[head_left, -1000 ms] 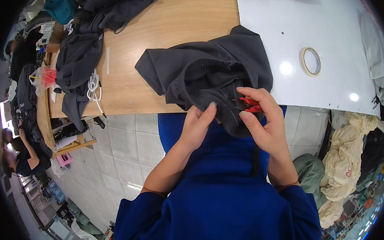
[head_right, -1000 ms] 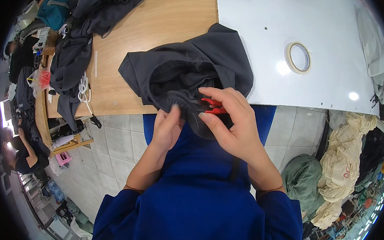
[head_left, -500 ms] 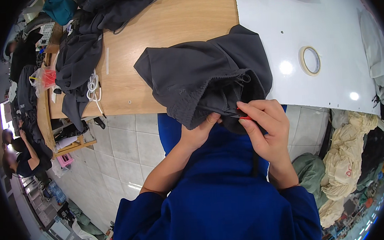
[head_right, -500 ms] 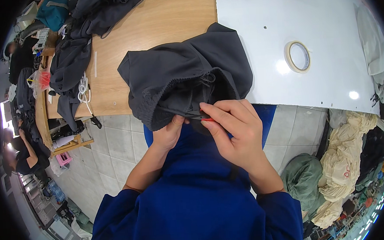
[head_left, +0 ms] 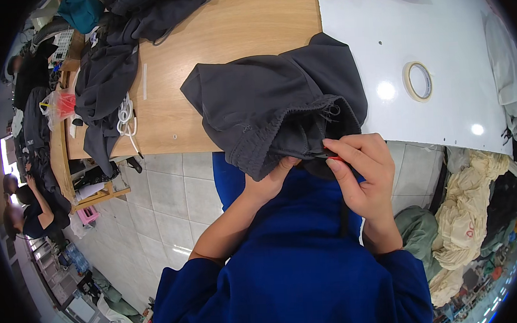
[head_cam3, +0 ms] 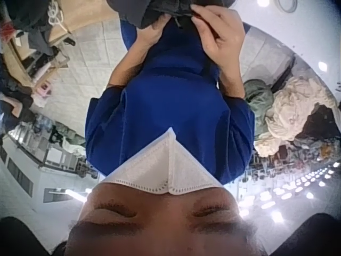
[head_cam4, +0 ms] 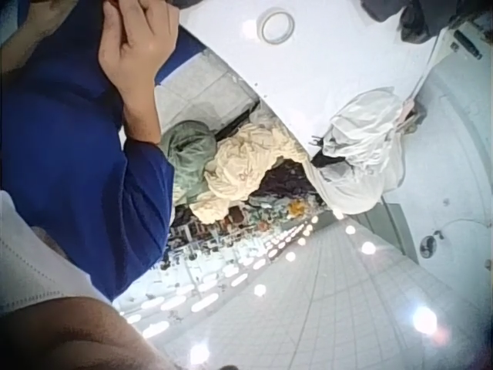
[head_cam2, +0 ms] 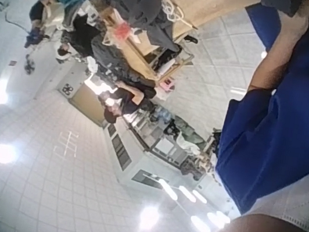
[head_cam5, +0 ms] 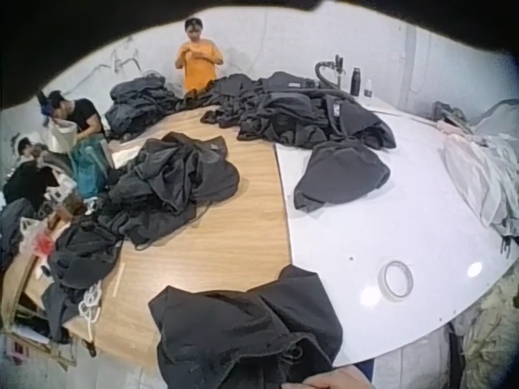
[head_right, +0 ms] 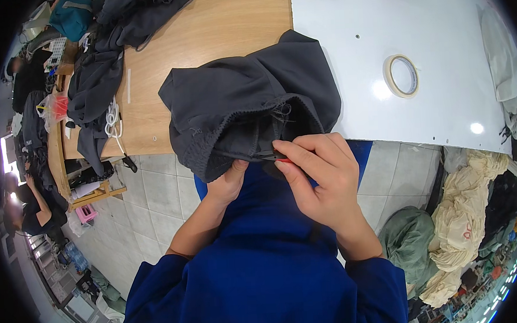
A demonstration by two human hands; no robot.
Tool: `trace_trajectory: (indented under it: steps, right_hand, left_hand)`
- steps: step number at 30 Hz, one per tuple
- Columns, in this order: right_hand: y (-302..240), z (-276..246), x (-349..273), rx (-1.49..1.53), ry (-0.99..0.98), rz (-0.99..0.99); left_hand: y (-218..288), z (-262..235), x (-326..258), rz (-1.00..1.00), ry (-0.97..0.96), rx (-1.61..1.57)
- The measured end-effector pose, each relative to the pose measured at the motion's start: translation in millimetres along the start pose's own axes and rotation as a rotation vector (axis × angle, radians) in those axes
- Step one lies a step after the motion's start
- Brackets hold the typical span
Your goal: Trim loose threads from a pair of trousers using a handheld thread cutter.
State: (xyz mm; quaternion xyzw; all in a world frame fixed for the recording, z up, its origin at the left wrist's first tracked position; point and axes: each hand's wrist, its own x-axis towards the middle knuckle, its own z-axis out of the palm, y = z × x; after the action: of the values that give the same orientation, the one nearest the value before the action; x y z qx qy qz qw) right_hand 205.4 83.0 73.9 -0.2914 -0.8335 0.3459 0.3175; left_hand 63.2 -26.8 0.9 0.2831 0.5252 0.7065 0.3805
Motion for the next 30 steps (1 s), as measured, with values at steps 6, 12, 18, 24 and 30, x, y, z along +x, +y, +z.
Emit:
trace_trajectory:
  steps: [6, 12, 18, 24, 30]
  right_hand:
    - [-1, 2, -1, 0.008, 0.019, -0.007]
    - [-1, 4, -1, 0.0, 0.017, -0.036]
    - [-3, 5, -2, -0.012, 0.034, -0.036]
    - [4, 6, -4, 0.054, 0.03, 0.003]
    - [9, 3, -8, 0.33, 0.074, 0.203]
  left_hand:
    - [3, 2, 1, 0.074, -0.014, 0.124]
    - [5, 5, -1, 0.107, -0.021, 0.176]
    - [5, 6, -1, 0.088, -0.028, 0.17]
    - [5, 8, 0, 0.036, -0.022, 0.111]
    - [5, 1, 3, -0.236, -0.122, -0.44]
